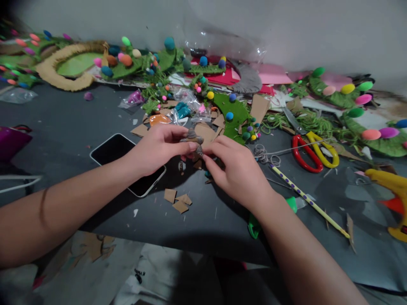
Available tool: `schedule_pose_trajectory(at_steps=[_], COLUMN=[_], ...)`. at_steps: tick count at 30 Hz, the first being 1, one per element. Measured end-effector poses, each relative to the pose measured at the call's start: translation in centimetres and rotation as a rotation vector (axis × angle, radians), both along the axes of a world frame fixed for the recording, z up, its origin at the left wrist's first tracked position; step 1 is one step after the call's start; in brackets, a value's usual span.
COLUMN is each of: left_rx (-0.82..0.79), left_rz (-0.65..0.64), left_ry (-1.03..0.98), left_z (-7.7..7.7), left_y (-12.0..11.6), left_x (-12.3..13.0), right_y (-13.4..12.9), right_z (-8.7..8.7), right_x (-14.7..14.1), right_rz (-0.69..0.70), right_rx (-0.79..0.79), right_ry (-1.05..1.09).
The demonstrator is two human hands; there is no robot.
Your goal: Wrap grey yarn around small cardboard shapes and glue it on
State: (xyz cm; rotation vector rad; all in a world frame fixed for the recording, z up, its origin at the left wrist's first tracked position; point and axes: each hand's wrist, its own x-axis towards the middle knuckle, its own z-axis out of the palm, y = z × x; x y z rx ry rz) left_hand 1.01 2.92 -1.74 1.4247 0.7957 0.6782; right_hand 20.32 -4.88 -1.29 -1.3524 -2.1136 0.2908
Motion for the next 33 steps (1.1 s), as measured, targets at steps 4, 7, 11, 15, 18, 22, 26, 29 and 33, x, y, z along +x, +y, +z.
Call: schedule_pose_trajectory(at_steps=[4, 7, 11, 15, 18, 22, 26, 29, 33], left_rx=[0.150, 0.208, 0.165, 0.066, 0.013, 0.031, 0.064, 0.051, 0.056], left_rz=[-0.060, -0.123, -0.231, -0.305, -0.341, -0.400, -0.445, -0.416, -0.298], left_ry=[0.194, 0.285, 0.324, 0.315, 0.309, 0.289, 0.196, 0.108, 0.048], left_z=[0.1, 0.1, 0.1, 0.6, 1.0, 1.1, 0.8, 0.9, 1.0], left_y=[0.2, 0.1, -0.1, 0.0, 0.1, 0.2, 0.3, 0.3, 0.3], left_x=[-0.5, -0.6, -0.6, -0.6, -0.7, -0.9, -1.0, -0.9, -0.8], right_y=[-0.2, -0.2, -0.1, 0.0, 0.0, 0.1, 0.2, 0.3, 0.3], right_z=[0.3, 0.6, 0.6, 0.7, 1.0, 1.3, 1.3, 1.1, 0.8], right_x=[0.4, 0.4, 0.5, 0.8, 1.0, 0.9, 0.9, 0.8, 0.5], right_rz=[0.070, 0.124, 0.172, 0.151, 0.128, 0.119, 0.049, -0.008, -0.035], right_rx=[0.035, 0.042, 0.071, 0.111, 0.116, 0.072, 0.033, 0.010, -0.026], right_ry=[-0.152, -0.209, -0.242, -0.189, -0.132, -0.043, 0.033, 0.067, 0.098])
